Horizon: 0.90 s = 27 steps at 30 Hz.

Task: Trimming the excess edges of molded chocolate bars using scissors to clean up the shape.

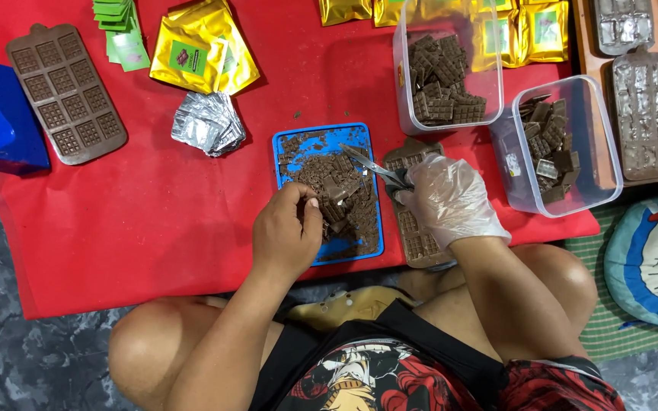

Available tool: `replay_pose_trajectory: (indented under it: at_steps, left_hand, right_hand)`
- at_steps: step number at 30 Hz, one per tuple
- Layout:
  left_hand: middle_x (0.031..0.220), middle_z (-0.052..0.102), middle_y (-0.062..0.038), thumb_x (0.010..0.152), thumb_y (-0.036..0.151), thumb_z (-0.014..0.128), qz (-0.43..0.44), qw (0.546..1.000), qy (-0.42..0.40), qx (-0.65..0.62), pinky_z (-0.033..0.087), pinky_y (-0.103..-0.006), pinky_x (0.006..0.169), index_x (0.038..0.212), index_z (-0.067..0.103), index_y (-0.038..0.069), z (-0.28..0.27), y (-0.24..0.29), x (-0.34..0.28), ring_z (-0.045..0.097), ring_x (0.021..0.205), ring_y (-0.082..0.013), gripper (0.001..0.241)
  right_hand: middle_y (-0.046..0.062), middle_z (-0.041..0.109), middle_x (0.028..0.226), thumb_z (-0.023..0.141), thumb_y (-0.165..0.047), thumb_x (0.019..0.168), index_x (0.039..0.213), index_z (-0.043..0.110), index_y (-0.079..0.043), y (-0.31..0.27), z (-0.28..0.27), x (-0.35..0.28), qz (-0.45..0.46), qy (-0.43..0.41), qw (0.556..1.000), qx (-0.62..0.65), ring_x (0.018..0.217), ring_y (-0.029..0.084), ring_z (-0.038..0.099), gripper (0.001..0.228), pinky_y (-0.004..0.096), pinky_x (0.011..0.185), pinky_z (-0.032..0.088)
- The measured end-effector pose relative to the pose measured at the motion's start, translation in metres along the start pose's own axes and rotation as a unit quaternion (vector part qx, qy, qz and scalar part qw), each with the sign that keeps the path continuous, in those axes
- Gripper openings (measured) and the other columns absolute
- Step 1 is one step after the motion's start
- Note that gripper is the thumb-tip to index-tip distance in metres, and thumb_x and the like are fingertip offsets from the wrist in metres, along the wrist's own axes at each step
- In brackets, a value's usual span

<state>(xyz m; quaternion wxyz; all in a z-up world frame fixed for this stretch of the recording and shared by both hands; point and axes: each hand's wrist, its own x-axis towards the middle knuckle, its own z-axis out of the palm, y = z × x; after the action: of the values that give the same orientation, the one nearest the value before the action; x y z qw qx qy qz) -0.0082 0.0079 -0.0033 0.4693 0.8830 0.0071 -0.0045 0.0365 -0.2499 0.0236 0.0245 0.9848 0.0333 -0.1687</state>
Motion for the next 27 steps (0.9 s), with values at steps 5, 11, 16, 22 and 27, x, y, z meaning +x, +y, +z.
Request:
replay_pose_trajectory:
  at_steps: [5,11,16,22,27]
  left_hand:
    - [0.079,0.071,-0.015,0.092,0.010,0.059,-0.055,0.993,-0.026,-0.103,0.058,-0.0408,0.064,0.095,0.068,0.008,-0.002,0.004,0.002,0.073,0.075,-0.0330,0.010]
    - [0.085,0.072,-0.021,0.087,0.000,0.056,-0.100,0.969,-0.047,-0.222,0.060,-0.0402,0.063,0.098,0.071,0.002,0.005,-0.003,0.004,0.076,0.081,-0.0323,0.018]
    - [0.069,0.062,-0.016,0.086,0.001,0.048,-0.090,0.966,-0.048,-0.237,0.056,-0.0394,0.062,0.087,0.069,0.003,0.007,-0.007,0.001,0.064,0.068,-0.0292,0.021]
    - [0.064,0.061,-0.012,0.089,0.014,0.055,-0.034,0.991,-0.038,-0.127,0.053,-0.0403,0.065,0.071,0.064,0.010,0.007,0.003,-0.001,0.063,0.067,-0.0328,0.020]
    - [0.067,0.064,-0.008,0.084,0.031,0.074,0.013,0.999,-0.021,0.040,0.056,-0.0460,0.062,0.085,0.065,0.020,0.019,0.001,-0.007,0.069,0.070,-0.0359,0.014]
  right_hand:
    - [0.010,0.073,0.089,0.075,-0.052,0.081,0.086,0.078,-0.017,-0.005,-0.005,0.007,0.018,-0.014,1.000,-0.009,0.093,0.034,0.075,0.035,0.047,0.078,0.063]
    - [0.013,0.073,0.087,0.074,-0.049,0.081,0.090,0.076,-0.016,-0.005,-0.001,0.005,0.076,-0.009,0.996,0.046,0.091,0.038,0.075,0.034,0.052,0.078,0.063]
    - [0.009,0.070,0.096,0.078,-0.038,0.079,0.098,0.072,-0.017,-0.005,-0.013,-0.005,0.078,0.032,0.985,0.152,0.100,0.034,0.074,0.028,0.049,0.080,0.062]
    - [0.015,0.072,0.105,0.078,-0.041,0.088,0.107,0.073,-0.011,-0.033,-0.051,-0.020,0.080,0.026,0.990,0.111,0.106,0.037,0.072,0.035,0.051,0.084,0.061]
    - [0.012,0.073,0.102,0.077,-0.051,0.090,0.106,0.075,-0.010,-0.030,-0.036,-0.019,0.036,0.055,0.997,0.045,0.102,0.034,0.072,0.044,0.048,0.083,0.060]
